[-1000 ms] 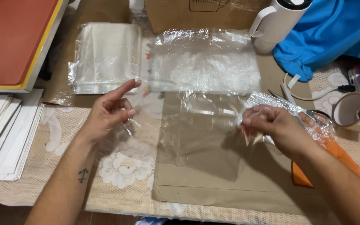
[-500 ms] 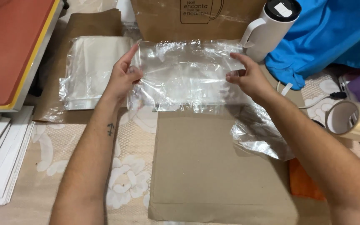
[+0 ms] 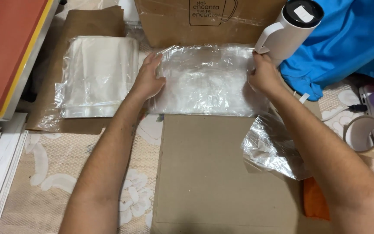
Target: The person is organizing and stacking clear plastic bags on a cardboard sheet, smoothing them out individually before adding them to the pile and eventually securing them with tape.
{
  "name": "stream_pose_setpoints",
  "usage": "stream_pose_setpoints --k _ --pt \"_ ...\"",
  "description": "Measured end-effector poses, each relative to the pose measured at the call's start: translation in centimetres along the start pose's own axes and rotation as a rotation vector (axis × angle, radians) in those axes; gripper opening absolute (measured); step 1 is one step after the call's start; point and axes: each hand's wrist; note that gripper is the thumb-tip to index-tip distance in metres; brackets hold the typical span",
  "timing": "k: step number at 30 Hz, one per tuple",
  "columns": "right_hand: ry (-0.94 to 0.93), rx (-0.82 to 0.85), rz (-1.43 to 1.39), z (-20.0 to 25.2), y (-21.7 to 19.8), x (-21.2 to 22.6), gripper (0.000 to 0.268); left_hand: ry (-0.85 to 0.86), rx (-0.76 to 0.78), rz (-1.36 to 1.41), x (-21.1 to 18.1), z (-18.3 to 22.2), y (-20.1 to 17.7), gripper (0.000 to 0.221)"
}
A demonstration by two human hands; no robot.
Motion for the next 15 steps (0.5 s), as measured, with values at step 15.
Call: stream_pose_setpoints --k 15 --pt "-0.315 0.589 0.189 21.1 -14.4 3.6 0.114 0.885 0.535 -0.285 -19.3 17.6 7.9 0.073"
Point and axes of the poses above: each hand's wrist, its own z-axis away from the middle knuckle, its own y-axis out of the palm, x = y × z, and after that the axes turned 3 degrees about -x, right-handed
